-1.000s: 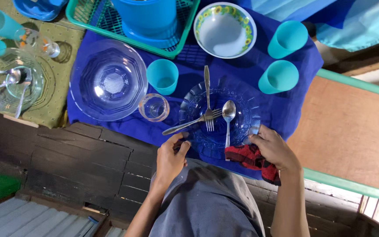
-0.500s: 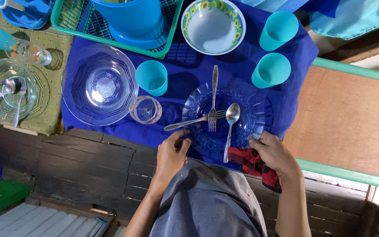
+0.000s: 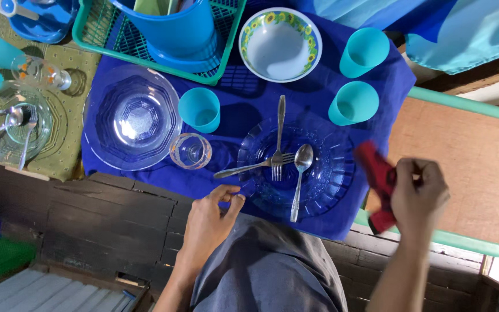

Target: The person wipes a glass plate with a red cloth, arranges forks and spoons onto plates, moves teal cups into position, and places a bowl on the table. They then gather dishes and place them into a green basket.

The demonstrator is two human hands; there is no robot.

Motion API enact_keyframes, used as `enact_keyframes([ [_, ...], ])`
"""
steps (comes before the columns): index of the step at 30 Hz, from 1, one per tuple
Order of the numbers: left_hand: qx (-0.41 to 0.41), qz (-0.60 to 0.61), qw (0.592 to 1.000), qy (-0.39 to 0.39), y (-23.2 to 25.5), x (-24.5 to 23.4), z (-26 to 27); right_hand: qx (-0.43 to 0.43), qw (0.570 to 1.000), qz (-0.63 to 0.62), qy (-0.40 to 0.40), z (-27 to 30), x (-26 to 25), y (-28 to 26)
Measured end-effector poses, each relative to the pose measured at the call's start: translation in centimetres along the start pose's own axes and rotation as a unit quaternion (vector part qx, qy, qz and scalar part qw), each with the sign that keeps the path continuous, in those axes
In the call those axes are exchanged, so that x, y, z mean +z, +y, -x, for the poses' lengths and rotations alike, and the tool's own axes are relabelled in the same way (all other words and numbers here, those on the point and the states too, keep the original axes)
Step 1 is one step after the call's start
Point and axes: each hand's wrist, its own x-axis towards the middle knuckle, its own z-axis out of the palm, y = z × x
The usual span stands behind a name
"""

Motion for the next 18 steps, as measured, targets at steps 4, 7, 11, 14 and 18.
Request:
enact_keyframes([
  [4,-0.007,-0.008,1.0,-0.024,1.5,0.0,-0.4,-0.27,0.959,0.042,0.071,-1.1,4.6,0.3],
  [7,-0.007,0.004,0.999,-0.033,2.2,-0.1,-0.5,-0.258,0.965,0.02,-0.038,0.2,6.4,1.0],
  [11,-0.035,0.007,0.999,-0.037,2.6,-0.1,-0.2,-0.263,0.961,0.041,-0.074,1.1,6.5,0.8],
  [14,0.003,0.0,1.0,-0.006,2.8,0.1,-0.4,-0.263,0.961,0.004,-0.082,0.8,5.5,-0.6],
  [18,0.042,-0.04,0.998,0.013,2.4,0.9,-0.6,-0.254,0.967,0.024,0.014,2.6,3.5,-3.0],
])
